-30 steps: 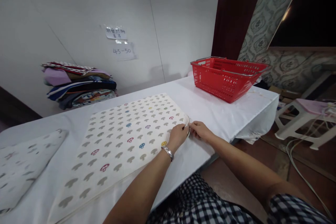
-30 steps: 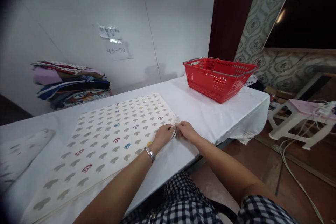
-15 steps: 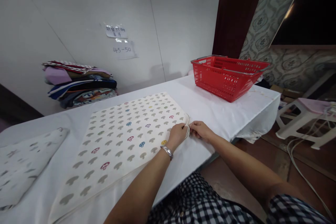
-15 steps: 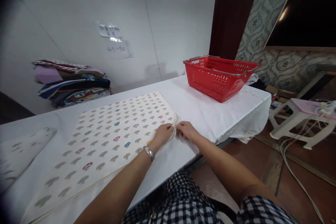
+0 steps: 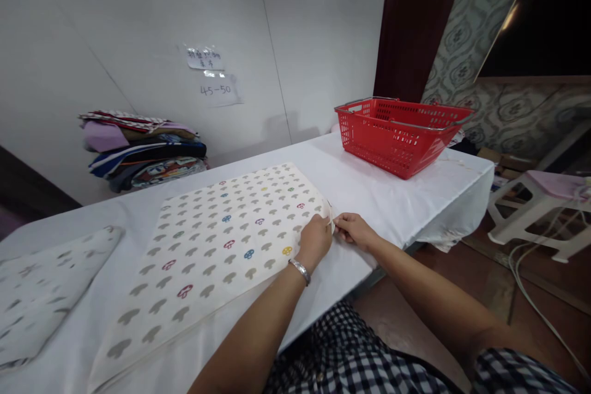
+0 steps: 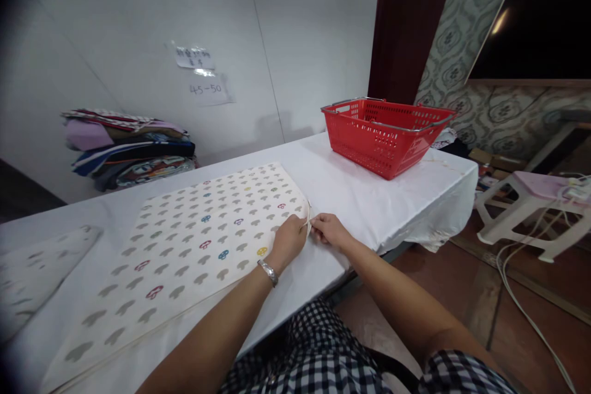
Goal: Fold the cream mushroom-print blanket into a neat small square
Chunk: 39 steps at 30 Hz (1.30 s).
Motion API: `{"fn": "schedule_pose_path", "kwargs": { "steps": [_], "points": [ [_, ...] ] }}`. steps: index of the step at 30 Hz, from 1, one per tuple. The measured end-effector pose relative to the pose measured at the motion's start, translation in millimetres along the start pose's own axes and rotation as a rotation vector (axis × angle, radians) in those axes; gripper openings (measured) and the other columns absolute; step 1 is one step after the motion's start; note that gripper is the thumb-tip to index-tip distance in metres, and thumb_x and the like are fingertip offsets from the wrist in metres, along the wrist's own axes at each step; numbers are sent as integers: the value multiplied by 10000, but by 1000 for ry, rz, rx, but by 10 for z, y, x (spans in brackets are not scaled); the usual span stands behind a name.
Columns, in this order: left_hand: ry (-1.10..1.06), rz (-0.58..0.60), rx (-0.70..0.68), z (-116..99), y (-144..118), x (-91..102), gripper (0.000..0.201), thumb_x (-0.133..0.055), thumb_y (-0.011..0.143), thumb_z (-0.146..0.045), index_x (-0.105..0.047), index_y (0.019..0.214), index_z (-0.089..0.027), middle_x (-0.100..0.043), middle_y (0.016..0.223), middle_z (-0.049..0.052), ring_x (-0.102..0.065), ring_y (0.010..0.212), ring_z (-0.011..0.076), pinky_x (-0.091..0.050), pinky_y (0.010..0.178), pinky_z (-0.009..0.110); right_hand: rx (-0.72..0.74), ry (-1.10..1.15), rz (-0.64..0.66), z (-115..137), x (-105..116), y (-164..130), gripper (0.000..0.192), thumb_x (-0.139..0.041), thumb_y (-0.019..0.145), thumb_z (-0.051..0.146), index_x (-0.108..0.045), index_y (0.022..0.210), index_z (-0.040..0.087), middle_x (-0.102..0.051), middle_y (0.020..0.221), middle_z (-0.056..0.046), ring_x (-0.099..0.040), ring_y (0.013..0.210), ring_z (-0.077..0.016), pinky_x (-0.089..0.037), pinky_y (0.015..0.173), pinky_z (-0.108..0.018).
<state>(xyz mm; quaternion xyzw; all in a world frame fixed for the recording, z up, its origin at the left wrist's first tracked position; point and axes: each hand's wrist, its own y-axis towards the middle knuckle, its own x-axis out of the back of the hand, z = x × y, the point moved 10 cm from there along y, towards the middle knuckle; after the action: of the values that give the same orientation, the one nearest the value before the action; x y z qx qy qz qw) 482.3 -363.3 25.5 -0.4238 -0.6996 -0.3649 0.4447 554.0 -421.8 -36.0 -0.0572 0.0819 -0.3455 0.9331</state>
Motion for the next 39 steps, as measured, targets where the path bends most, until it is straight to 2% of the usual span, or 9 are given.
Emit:
{"fn": "schedule_pose_path", "kwargs": {
  "steps": [9,17,22,28,33,39],
  "points": [
    [-197,4,81,60,-26,23,203,-431,847,-274,-620,856,-198,-600,877,44,-549,802,152,-392,695,246,9,-25,16,9,-13,-14,281,-615,693,431,-518,643,172,-461,384,58,-321,318,-49,-166,334,-187],
    [-278,37,85,138,38,-48,258,-387,836,-238,-627,755,-184,-639,833,46,-558,787,158,-399,705,252,35,-68,22,-8,-1,-2,251,-595,719,411,-538,679,171,-495,432,57,-319,316,-44,-185,327,-184],
    [-242,42,71,111,24,-45,229,-411,825,-198,-639,839,-187,-642,876,52,-563,829,166,-404,737,258,20,-59,43,2,-39,-13,217,-593,705,377,-533,662,173,-487,423,59,-303,312,-44,-164,324,-189],
    [-8,-82,47,31,4,182,265,-386,829,-132,-610,965,-179,-603,954,82,-552,891,181,-396,767,271,30,-22,42,5,-32,-22,220,-593,702,380,-527,660,175,-476,409,64,-283,308,-42,-136,332,-194],
    [38,4,-2,-89,-40,54,221,-380,866,-197,-583,949,-171,-587,932,82,-557,851,181,-396,727,274,35,7,43,9,-22,-33,230,-605,696,382,-531,653,169,-468,390,62,-297,315,-45,-133,345,-193],
    [-41,-36,-3,-78,-85,28,230,-437,855,-276,-561,1031,-196,-579,989,74,-546,902,187,-390,754,271,86,-8,31,44,-20,-55,258,-617,706,404,-540,659,163,-459,390,65,-324,327,-46,-178,347,-185]
  ]
}}
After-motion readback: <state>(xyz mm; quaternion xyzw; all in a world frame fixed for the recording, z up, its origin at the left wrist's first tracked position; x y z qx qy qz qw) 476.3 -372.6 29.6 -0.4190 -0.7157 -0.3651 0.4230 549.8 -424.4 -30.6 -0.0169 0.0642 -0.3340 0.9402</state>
